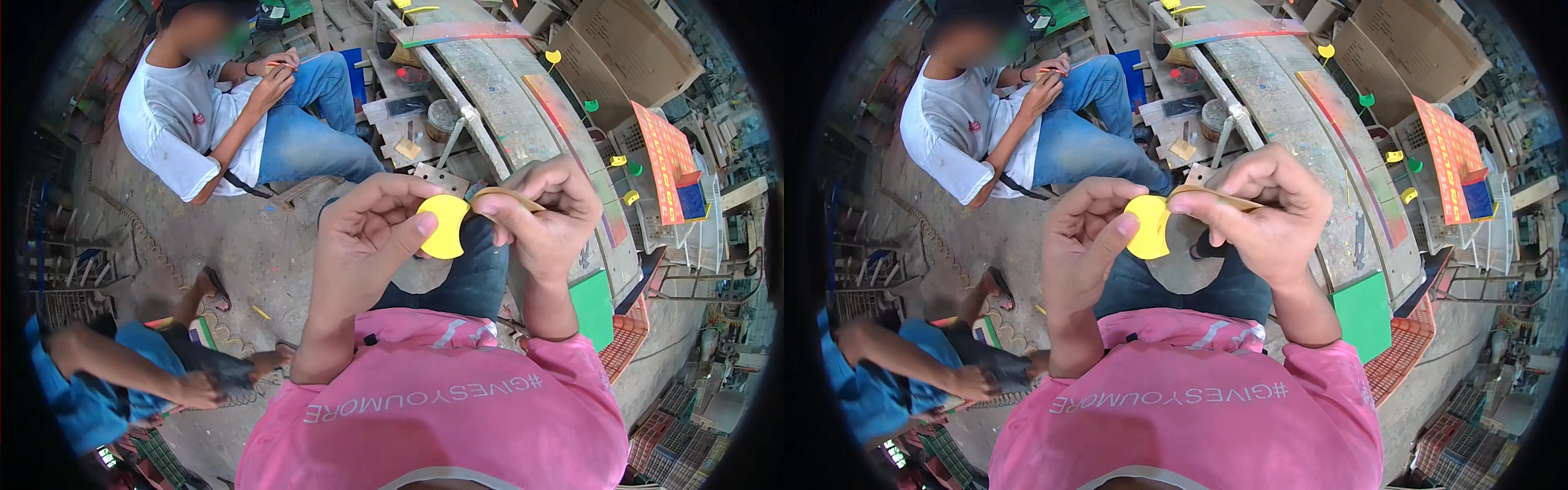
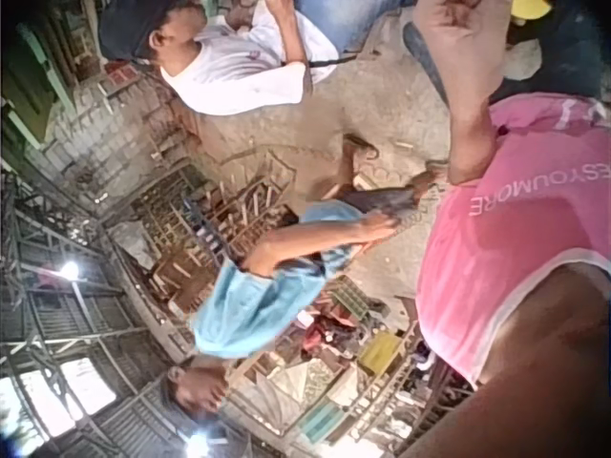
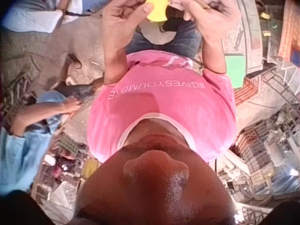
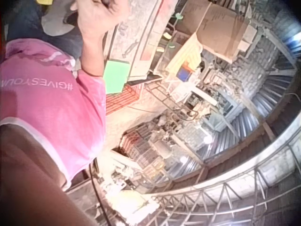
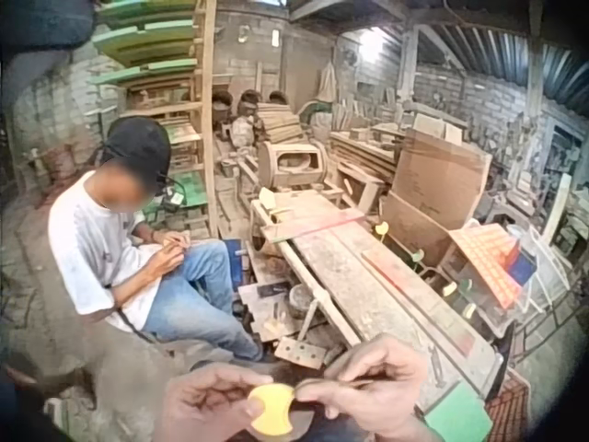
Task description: The person sands a small yellow wooden piece using a sanding block held in the right hand while supporting the piece with the left hand. The person rotates the piece to sand different edges and surfaces, then places it on a workbench.
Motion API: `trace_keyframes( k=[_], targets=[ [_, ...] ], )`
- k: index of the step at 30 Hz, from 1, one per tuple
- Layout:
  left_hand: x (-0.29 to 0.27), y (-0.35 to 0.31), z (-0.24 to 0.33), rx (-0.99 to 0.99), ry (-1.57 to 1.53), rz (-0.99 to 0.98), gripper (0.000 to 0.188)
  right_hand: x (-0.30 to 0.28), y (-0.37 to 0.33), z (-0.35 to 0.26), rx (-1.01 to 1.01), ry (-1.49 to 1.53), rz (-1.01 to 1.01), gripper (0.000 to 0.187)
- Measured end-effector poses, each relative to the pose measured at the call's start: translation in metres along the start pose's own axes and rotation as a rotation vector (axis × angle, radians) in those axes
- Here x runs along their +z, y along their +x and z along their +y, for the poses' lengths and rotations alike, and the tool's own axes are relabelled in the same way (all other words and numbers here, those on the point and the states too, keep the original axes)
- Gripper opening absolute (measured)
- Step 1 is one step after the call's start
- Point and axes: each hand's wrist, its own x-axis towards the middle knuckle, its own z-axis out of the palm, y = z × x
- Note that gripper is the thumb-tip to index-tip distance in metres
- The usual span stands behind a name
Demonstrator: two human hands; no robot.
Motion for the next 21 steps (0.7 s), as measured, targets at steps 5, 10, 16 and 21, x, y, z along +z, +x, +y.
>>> trace_keyframes(
  k=[5, 10, 16, 21],
  targets=[
    [-0.001, 0.001, -0.004, 0.052, -0.032, -0.030, 0.022, 0.005, -0.005, 0.000, -0.021, 0.094, -0.149, 0.029],
    [-0.002, -0.001, -0.003, 0.073, -0.026, -0.077, 0.022, 0.005, -0.005, 0.002, -0.097, -0.037, 0.009, 0.030],
    [0.004, -0.008, 0.002, 0.103, 0.017, -0.028, 0.025, 0.001, -0.014, 0.002, -0.143, -0.012, 0.023, 0.033],
    [0.005, -0.014, 0.002, 0.229, 0.147, -0.001, 0.027, 0.004, -0.014, 0.005, -0.289, -0.205, 0.014, 0.035]
  ],
)
